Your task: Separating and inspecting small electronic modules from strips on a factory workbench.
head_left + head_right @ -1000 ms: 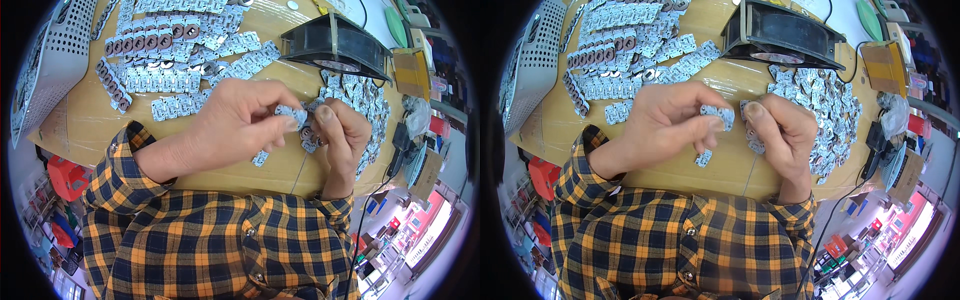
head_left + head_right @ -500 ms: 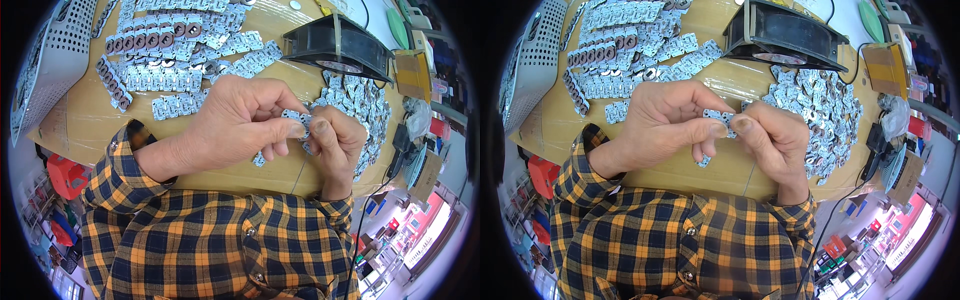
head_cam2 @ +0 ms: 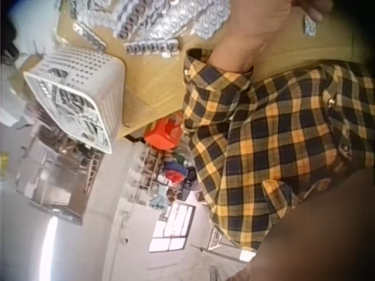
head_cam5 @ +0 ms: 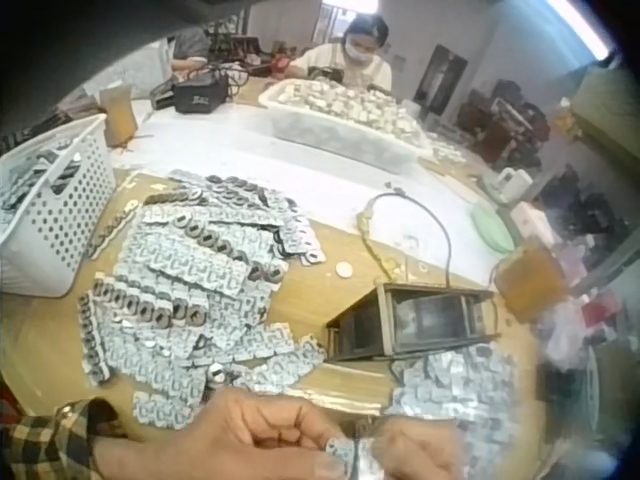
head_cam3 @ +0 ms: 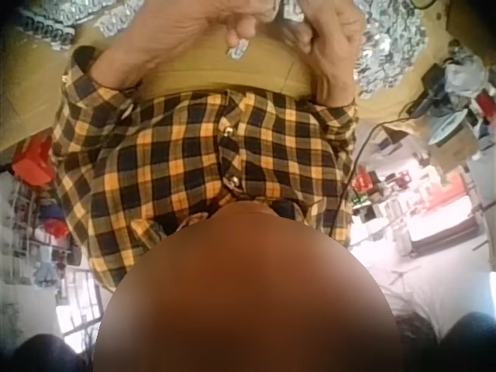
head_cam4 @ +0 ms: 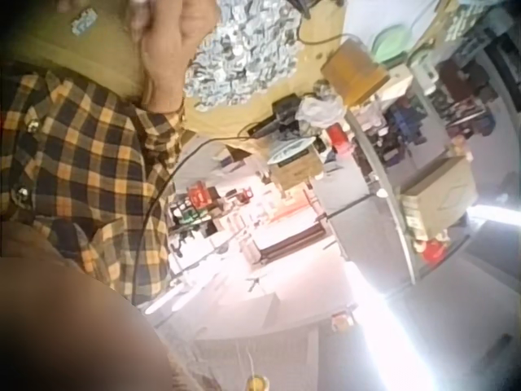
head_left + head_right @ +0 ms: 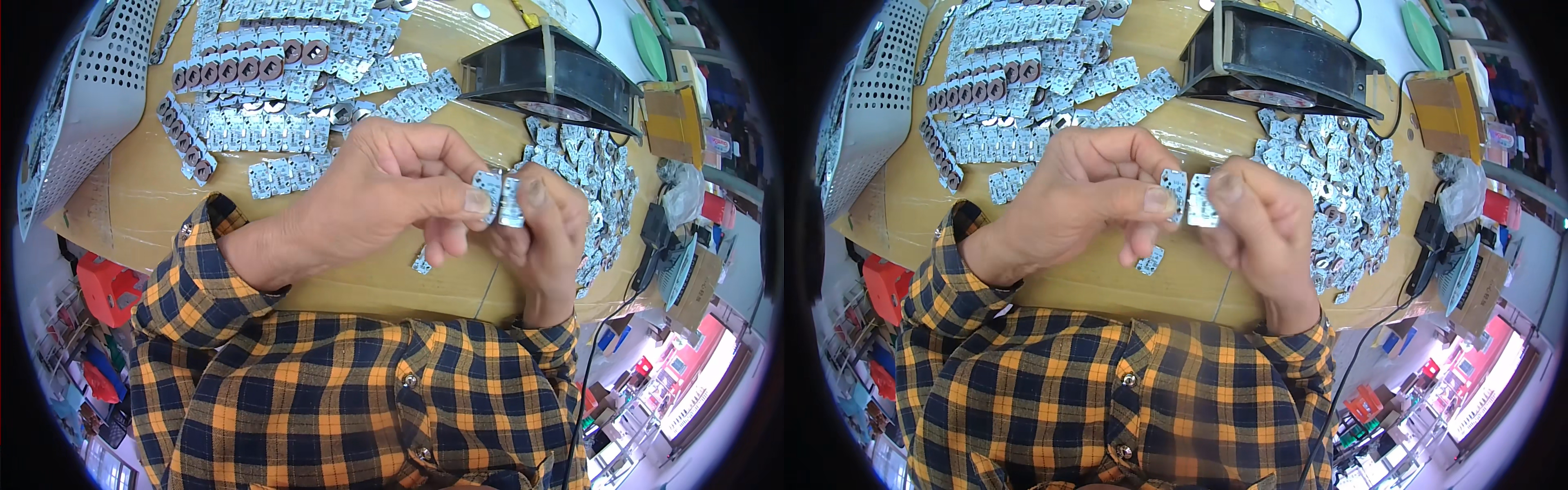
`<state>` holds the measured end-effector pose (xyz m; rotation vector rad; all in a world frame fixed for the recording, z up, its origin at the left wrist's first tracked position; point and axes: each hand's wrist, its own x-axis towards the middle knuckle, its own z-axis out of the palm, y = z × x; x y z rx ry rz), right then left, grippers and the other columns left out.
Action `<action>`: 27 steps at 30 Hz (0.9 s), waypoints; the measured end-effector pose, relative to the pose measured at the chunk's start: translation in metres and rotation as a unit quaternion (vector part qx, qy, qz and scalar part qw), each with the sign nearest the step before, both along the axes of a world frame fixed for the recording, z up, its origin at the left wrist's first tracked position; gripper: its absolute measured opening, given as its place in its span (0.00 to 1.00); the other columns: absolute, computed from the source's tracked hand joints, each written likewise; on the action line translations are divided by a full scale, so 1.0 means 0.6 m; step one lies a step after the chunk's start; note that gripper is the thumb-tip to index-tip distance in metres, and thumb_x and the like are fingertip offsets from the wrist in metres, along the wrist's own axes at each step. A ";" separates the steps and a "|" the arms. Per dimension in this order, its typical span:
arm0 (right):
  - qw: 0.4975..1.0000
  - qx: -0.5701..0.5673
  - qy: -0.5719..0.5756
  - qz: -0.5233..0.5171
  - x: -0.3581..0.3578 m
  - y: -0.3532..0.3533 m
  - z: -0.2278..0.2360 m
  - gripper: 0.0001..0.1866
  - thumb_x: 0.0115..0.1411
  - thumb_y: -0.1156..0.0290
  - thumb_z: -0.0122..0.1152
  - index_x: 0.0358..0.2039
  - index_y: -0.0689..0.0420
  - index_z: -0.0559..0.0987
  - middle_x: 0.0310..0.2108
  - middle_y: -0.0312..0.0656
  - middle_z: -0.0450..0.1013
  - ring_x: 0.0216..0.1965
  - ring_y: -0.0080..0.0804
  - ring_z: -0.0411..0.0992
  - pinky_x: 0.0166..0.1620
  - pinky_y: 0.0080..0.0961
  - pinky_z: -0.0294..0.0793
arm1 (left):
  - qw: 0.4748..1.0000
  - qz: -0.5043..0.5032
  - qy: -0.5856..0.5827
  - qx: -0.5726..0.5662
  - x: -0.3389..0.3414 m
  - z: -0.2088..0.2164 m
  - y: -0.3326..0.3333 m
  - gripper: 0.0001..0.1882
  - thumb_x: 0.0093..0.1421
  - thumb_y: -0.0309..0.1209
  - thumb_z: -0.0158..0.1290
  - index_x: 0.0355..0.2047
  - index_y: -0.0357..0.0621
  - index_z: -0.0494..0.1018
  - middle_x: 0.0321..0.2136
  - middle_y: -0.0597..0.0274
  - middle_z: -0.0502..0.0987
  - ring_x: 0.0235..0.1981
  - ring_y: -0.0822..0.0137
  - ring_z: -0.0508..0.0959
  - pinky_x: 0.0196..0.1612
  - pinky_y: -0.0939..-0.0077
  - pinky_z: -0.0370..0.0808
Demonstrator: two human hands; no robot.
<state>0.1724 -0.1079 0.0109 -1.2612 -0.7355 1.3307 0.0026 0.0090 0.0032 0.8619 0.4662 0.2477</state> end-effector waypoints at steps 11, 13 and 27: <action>0.993 -0.005 -0.106 -0.043 -0.014 0.011 -0.004 0.18 0.69 0.64 0.48 0.22 0.57 0.65 0.11 0.29 0.56 0.11 0.13 0.51 0.15 0.15 0.49 | 0.890 0.122 -0.037 0.438 0.003 -0.014 -0.015 0.06 0.56 0.16 0.56 0.35 0.32 0.75 0.27 0.60 0.78 0.24 0.76 0.78 0.25 0.85 0.74; 0.996 -0.013 -0.085 -0.032 -0.011 0.010 -0.003 0.18 0.69 0.64 0.48 0.22 0.57 0.65 0.11 0.29 0.56 0.11 0.13 0.51 0.15 0.15 0.49 | 0.871 0.146 -0.029 0.467 0.004 -0.019 -0.016 0.06 0.54 0.16 0.57 0.33 0.32 0.75 0.27 0.60 0.77 0.24 0.77 0.78 0.25 0.85 0.75; 0.998 -0.036 -0.033 -0.035 -0.008 0.012 -0.002 0.18 0.68 0.67 0.50 0.20 0.59 0.70 0.11 0.28 0.60 0.11 0.12 0.53 0.16 0.15 0.50 | 0.884 0.159 -0.024 0.439 0.004 -0.020 -0.020 0.06 0.53 0.15 0.56 0.33 0.32 0.75 0.25 0.61 0.76 0.24 0.78 0.77 0.24 0.86 0.73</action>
